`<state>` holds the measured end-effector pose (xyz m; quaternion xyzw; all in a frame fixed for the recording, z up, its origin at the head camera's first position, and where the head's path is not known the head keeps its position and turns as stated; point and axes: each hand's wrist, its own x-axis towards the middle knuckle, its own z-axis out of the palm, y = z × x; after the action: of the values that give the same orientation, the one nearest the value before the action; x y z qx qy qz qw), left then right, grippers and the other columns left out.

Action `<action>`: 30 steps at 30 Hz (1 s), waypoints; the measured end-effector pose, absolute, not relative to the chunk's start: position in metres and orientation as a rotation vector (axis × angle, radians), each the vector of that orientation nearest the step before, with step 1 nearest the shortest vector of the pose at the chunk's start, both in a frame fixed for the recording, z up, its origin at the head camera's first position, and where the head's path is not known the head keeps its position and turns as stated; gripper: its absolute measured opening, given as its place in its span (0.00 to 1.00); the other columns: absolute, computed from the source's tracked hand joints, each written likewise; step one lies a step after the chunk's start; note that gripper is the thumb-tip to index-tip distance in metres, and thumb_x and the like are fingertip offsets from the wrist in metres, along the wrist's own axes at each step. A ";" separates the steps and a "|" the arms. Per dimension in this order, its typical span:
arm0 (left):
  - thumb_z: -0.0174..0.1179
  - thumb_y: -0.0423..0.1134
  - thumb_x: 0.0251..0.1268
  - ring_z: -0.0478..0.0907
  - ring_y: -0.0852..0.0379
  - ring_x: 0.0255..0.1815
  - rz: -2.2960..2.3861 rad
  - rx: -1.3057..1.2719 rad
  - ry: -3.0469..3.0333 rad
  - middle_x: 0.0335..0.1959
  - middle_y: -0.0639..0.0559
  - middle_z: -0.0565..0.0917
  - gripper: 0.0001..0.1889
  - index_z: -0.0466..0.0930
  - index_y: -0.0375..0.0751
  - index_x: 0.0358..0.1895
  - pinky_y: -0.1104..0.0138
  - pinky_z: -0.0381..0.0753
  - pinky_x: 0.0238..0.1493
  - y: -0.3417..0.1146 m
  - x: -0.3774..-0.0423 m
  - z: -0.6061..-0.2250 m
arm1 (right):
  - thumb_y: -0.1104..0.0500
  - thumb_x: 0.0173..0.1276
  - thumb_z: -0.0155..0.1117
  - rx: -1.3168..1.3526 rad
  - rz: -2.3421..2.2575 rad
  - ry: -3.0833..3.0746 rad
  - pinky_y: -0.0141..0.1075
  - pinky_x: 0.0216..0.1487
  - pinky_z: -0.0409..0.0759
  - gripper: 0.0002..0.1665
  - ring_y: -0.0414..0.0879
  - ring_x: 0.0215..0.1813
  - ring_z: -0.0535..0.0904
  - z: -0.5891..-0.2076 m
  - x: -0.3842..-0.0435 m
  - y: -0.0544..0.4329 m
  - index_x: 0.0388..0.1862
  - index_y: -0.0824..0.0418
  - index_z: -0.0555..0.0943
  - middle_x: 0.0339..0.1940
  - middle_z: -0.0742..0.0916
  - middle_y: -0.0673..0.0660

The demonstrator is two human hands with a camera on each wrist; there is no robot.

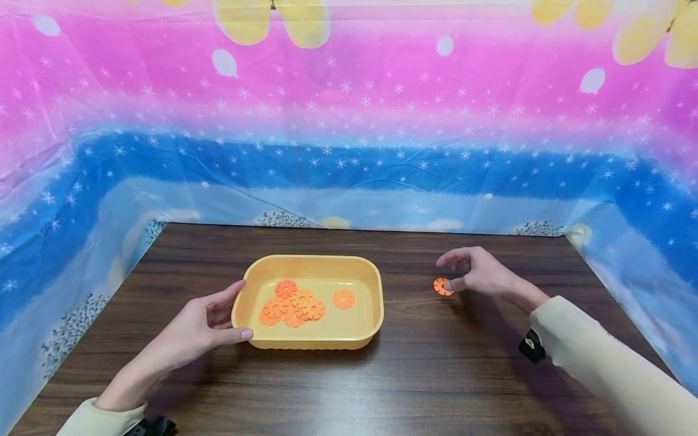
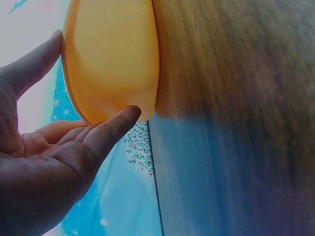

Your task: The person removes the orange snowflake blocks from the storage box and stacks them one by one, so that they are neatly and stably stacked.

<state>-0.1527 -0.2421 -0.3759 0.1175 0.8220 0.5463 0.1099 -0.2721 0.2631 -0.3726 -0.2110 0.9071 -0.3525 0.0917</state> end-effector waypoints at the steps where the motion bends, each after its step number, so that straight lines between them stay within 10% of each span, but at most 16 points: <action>1: 0.70 0.41 0.50 0.62 0.45 0.64 1.603 0.359 2.416 0.71 0.41 0.53 0.48 0.49 0.36 0.72 0.65 0.77 0.47 -0.242 -0.153 -0.376 | 0.61 0.52 0.73 -0.637 -1.048 2.695 0.42 0.35 0.69 0.24 0.54 0.39 0.71 -0.371 -0.272 0.262 0.50 0.55 0.80 0.41 0.77 0.62; 30: 0.70 0.38 0.51 0.66 0.43 0.61 1.618 0.372 2.407 0.71 0.39 0.53 0.47 0.49 0.36 0.72 0.66 0.78 0.46 -0.242 -0.152 -0.377 | 0.47 0.52 0.73 -0.939 -1.022 2.676 0.42 0.37 0.73 0.21 0.45 0.42 0.72 -0.328 -0.264 0.175 0.46 0.42 0.80 0.39 0.78 0.47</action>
<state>-0.1516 -0.2417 -0.3769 0.1266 0.8183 0.5500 0.1084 -0.2643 0.1754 -0.3280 -0.3108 0.8859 -0.3384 0.0636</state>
